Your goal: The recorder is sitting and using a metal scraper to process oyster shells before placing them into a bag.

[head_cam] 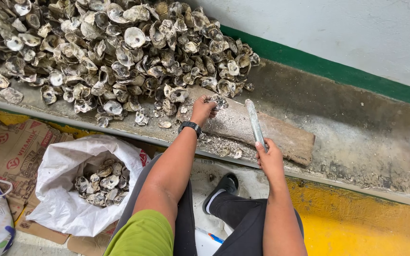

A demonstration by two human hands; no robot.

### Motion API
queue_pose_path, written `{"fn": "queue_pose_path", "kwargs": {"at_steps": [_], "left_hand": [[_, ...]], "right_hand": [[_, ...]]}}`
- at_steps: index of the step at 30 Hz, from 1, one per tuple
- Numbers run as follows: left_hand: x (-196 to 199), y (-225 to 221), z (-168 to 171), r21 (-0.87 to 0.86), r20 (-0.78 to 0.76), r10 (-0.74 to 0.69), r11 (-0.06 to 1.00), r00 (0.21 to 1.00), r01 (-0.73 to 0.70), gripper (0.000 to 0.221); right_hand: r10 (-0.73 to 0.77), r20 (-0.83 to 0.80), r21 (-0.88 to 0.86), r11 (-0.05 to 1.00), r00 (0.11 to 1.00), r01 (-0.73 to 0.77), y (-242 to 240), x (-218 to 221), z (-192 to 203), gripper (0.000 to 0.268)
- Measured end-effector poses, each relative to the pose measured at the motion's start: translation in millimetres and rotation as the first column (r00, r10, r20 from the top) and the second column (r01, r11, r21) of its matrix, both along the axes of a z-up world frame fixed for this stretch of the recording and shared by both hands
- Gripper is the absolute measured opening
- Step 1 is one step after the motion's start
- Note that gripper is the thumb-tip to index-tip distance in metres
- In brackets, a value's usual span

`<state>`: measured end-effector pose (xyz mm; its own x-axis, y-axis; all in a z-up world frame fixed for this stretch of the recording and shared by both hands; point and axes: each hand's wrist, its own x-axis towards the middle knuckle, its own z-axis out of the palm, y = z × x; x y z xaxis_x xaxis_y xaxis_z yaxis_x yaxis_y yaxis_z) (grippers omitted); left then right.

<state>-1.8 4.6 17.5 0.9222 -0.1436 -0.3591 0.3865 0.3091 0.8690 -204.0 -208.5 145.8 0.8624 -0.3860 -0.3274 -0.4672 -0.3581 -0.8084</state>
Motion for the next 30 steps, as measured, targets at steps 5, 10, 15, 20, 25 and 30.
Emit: {"fn": "queue_pose_path", "kwargs": {"at_steps": [5, 10, 15, 20, 25, 30], "left_hand": [[12.3, -10.5, -79.1, 0.571, 0.331, -0.208, 0.821, 0.921, -0.020, 0.014], [-17.7, -6.0, -17.6, 0.801, 0.347, -0.268, 0.583, 0.899, -0.135, 0.021], [-18.9, 2.1, -2.2, 0.892, 0.327, -0.319, 0.416, 0.889, -0.178, 0.028], [-19.1, -4.5, -27.5, 0.879, 0.286, -0.323, 0.462, 0.902, -0.114, 0.027], [-23.8, -6.8, -19.5, 0.861, 0.268, -0.279, 0.499, 0.922, -0.099, 0.021], [-20.3, -5.1, -19.7, 0.803, 0.186, -0.173, 0.594, 0.967, -0.048, 0.028]], "right_hand": [[0.037, -0.038, -0.045, 0.998, 0.999, -0.039, 14.8, 1.7, -1.5, 0.036], [0.106, -0.067, -0.251, 0.961, 0.992, -0.119, 27.7, -1.5, 6.1, 0.038], [0.100, -0.171, -0.432, 0.886, 0.980, -0.166, 35.2, -8.7, 33.8, 0.045], [0.148, -0.285, -0.436, 0.860, 0.947, -0.266, 43.4, -3.8, 23.0, 0.045], [0.202, -0.257, -0.504, 0.806, 0.945, -0.310, 44.4, -6.4, 26.2, 0.043], [0.132, 0.062, -0.348, 0.932, 0.989, -0.102, 50.9, -17.8, 51.0, 0.040]]}}
